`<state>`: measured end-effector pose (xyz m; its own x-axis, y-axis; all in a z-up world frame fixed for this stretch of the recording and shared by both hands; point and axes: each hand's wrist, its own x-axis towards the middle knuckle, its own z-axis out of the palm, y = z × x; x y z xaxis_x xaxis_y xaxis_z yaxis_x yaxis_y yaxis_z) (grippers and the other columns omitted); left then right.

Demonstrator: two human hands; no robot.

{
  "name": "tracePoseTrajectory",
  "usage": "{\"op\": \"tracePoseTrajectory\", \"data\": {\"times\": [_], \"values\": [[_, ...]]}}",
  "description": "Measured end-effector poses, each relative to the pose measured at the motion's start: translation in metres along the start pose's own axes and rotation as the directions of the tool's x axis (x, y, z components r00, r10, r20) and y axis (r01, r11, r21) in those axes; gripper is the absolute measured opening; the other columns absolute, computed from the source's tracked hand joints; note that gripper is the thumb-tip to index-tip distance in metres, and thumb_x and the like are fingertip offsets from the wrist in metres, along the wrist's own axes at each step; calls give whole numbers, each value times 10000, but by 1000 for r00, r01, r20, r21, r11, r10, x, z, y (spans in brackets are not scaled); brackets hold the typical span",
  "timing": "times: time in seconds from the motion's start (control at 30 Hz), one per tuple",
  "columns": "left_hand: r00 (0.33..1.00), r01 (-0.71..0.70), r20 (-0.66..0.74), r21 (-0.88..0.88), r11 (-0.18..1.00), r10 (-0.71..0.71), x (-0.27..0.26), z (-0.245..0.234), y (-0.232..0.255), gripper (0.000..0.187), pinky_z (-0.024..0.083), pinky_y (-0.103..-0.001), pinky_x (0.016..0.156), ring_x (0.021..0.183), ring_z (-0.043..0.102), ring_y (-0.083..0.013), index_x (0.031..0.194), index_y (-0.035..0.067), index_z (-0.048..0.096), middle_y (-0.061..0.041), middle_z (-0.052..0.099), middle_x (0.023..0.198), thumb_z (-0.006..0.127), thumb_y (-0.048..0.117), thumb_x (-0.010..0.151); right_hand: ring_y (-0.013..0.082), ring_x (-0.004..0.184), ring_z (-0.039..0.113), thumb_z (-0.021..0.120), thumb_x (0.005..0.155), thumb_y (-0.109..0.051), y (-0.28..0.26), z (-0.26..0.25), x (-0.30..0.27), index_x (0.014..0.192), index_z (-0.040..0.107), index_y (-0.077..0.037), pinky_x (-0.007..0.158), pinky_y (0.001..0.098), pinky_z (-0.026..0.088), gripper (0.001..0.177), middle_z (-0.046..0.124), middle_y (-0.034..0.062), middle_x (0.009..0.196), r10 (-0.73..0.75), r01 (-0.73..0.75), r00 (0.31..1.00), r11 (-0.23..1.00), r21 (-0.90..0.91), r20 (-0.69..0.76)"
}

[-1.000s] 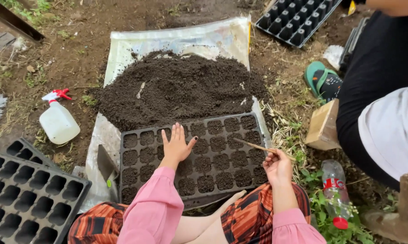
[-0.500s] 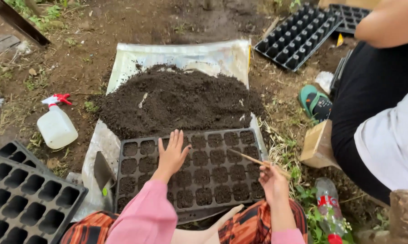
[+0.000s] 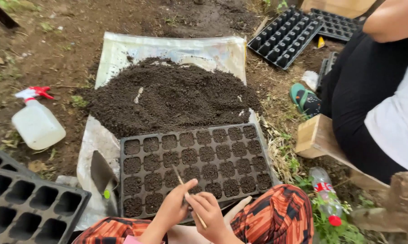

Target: The person sits on the ground and fills the cells of a black seed tray with soil from a nearby pile. They use a small wooden stick to poke holes in the soil and their hands to pat the soil down into the cells.

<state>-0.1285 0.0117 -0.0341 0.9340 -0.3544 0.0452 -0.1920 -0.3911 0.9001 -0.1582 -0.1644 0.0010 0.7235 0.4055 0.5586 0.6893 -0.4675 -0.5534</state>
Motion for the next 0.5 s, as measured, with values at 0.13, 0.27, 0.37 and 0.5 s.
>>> {"op": "tracePoseTrajectory", "data": {"times": [0.13,0.27,0.37,0.5], "values": [[918,-34,-390,102,994,71,18,-11,-26,412,439,-375,1112,1256,646,-248,1343,106,663,-89,707,1346,660,204,943,392,1309,470,557,1015,-178,42,18,19,1576,278,16,1115,496,370,656,484,232,1427,198,-191,980,965,-177,28],[810,301,-484,-139,943,-330,14,-60,14,470,515,-436,1003,1259,632,-270,1417,138,594,-95,685,1344,500,353,1010,364,1530,226,565,1022,-360,93,41,75,1601,264,-72,1193,527,233,714,252,161,1670,421,-308,869,871,-382,258],[740,223,-597,-220,950,-312,8,-65,10,406,522,-398,1020,1288,626,-217,1381,95,595,-64,676,1354,543,258,1013,271,1588,34,412,1035,-505,100,59,123,1643,117,-129,1214,610,66,773,76,52,1729,551,-312,738,791,-527,389],[738,270,-567,-249,930,-366,11,-67,8,430,555,-411,970,1272,634,-216,1401,130,586,-77,680,1327,540,302,1010,223,1596,-40,310,1052,-484,97,72,154,1646,24,-117,1251,541,27,754,-7,30,1736,656,-336,581,732,-593,481]]}}
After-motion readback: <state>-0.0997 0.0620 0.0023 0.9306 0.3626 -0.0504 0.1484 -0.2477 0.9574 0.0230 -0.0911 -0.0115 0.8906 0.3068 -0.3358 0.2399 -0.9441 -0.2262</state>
